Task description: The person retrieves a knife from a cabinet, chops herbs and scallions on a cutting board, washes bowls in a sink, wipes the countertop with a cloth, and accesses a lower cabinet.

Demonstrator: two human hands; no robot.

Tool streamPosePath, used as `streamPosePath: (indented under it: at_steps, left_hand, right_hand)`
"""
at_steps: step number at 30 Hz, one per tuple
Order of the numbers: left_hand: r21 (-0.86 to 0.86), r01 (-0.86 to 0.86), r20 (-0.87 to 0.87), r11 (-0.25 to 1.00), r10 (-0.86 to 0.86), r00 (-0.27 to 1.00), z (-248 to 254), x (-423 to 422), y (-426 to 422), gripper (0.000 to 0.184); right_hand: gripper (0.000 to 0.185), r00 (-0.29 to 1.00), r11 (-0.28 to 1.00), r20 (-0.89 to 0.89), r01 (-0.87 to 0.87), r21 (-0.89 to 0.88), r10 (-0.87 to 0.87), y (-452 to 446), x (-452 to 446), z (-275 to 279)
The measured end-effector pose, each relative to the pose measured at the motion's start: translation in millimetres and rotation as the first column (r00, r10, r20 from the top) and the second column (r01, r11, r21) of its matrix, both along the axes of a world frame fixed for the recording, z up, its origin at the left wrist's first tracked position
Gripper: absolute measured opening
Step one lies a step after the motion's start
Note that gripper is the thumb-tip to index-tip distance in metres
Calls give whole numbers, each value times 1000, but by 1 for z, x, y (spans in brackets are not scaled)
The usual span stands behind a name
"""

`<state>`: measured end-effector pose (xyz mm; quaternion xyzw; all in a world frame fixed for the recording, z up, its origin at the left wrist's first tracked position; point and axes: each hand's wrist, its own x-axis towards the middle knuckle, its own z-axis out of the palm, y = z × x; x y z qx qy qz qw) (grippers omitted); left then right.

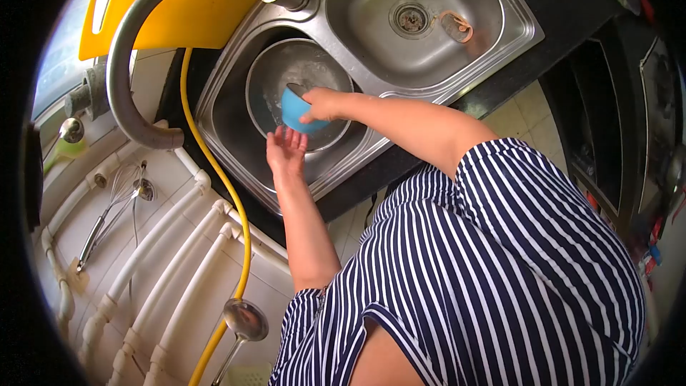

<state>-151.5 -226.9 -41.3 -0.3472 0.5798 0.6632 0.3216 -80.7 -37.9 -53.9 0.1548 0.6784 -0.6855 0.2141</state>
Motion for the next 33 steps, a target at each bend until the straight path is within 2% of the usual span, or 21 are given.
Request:
streamPosePath:
  at_steps: [1, 2, 3, 5, 6, 7, 11, 13, 14, 17, 20, 21, 23, 25, 26, 27, 28, 29, 30, 31, 33]
  left_hand:
    - [-68, -93, -59, 993, 89, 994, 11, 0, 2, 51]
    - [-73, -96, -153, 993, 84, 985, 1, -9, -16, 49]
    - [-78, -97, -244, 992, 75, 967, -9, -16, -34, 47]
    - [-88, -194, -316, 977, 157, 936, 35, -9, -24, 45]
    - [-102, -184, -306, 978, 145, 941, 48, -7, -25, 45]
    - [-110, -184, -305, 977, 143, 942, 51, -7, -28, 44]
    - [-100, -105, -306, 989, 70, 950, 41, 2, -43, 36]
    - [-128, -40, -202, 991, 13, 979, 41, 4, -38, 35]
    - [-54, 15, -222, 998, -27, 975, 45, 11, -26, 37]
    - [-8, 86, -183, 996, -86, 979, 25, 9, -15, 33]
    - [-70, 62, -109, 996, -69, 992, 32, 3, 21, 24]
    - [-27, 47, -132, 999, -50, 990, 44, 8, 43, 32]
    - [18, 103, -170, 995, -98, 981, 51, 5, 70, 35]
    - [-2, 164, -228, 987, -160, 960, 59, 11, 97, 39]
    - [-6, 210, -249, 978, -205, 946, 66, 14, 111, 41]
    - [-15, 246, -265, 969, -241, 934, 75, 18, 120, 43]
    - [12, 257, -278, 966, -243, 929, 71, 16, 123, 44]
    - [9, 242, -288, 970, -229, 930, 71, 17, 129, 44]
    - [-2, 258, -293, 966, -248, 924, 71, 21, 135, 44]
    - [-12, 274, -294, 962, -266, 918, 71, 26, 143, 43]
    - [-17, 256, -295, 966, -250, 922, 71, 35, 153, 43]
  right_hand:
    - [40, 960, 869, 185, 272, -413, -212, 0, 0, 3]
    - [42, 927, 676, 299, 372, -636, -228, -3, -2, -4]
    - [42, 929, 677, 291, 365, -639, -227, -4, 0, -3]
    - [42, 880, 236, 406, 460, -856, -245, -4, 13, 9]
    - [41, 886, 108, 399, 432, -896, -235, -1, 22, 17]
    - [46, 892, 62, 370, 398, -915, -260, -2, 29, 19]
    - [51, 942, 101, 225, 256, -961, -248, 22, 54, 63]
    - [59, 931, 144, 218, 268, -953, -293, 38, 62, 90]
    - [59, 942, 123, 202, 242, -962, -269, 47, 62, 93]
    - [53, 941, 184, 127, 191, -964, -314, 84, 79, 121]
    - [51, 917, 258, 87, 199, -945, -389, 125, 100, 140]
    - [49, 908, 308, 44, 187, -933, -417, 140, 109, 144]
    - [47, 888, 364, -4, 184, -913, -460, 170, 131, 152]
    - [39, 846, 668, -190, 235, -706, -498, 207, 156, 158]
    - [35, 844, 820, -286, 271, -503, -454, 230, 174, 170]
    - [38, 842, 955, -461, 295, -38, -279, 258, 194, 192]
    - [41, 912, 931, -375, 269, 246, -165, 277, 214, 219]
    - [41, 862, 793, -487, 391, 467, -138, 286, 229, 210]
    - [36, 897, 648, -442, 347, 677, -19, 301, 240, 200]
    - [28, 909, 548, -413, 319, 773, 52, 319, 253, 201]
    - [15, 953, 382, -301, 272, 883, 18, 351, 275, 197]
